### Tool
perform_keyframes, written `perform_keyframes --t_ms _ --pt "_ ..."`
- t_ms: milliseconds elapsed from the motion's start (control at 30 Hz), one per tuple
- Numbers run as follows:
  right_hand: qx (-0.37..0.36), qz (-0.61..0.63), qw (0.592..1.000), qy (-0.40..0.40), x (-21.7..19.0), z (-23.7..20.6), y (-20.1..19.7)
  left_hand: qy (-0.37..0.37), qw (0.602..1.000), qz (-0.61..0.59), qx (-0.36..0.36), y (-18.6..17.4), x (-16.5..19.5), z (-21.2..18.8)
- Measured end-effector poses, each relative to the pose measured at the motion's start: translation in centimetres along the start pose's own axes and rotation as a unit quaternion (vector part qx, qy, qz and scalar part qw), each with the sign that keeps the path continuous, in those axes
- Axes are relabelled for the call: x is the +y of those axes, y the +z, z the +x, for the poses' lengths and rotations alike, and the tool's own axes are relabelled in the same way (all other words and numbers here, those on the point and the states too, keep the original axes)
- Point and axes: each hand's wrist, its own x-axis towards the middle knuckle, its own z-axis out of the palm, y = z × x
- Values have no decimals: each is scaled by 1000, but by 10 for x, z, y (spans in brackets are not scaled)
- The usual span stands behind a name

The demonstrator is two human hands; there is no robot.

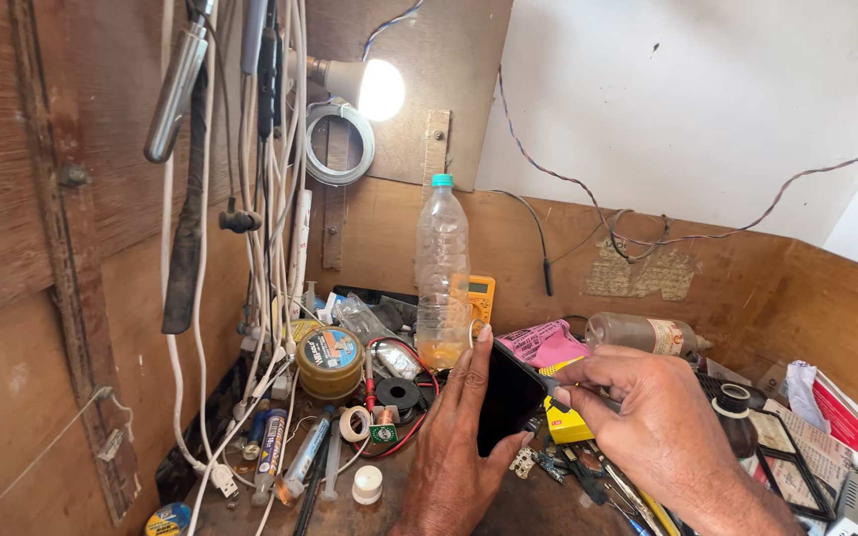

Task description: The person applies adhesive from a small tube along the edges of a black smartphone held in the left hand. The person rotates the phone to reach different sides and continues applying the adhesive along the perimeter.

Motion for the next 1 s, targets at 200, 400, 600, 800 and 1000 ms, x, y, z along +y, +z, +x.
perform_keyframes --t_ms 200,400,600,800,1000 --pt "19 6 998 -57 4 -5 0 -4 1000 6 -8 2 3 1" --pt "37 -12 992 -122 5 -7 1 -10 1000 2 -12 2 2 0" --pt "17 -23 999 -18 0 -2 -2 3 1000 22 7 6 2 -1" --pt "-18 -45 998 -26 -2 8 -12 -7 999 46 1 9 4 -1" --pt "-89 -90 991 47 6 21 -17 -17 998 60 -13 11 7 0"
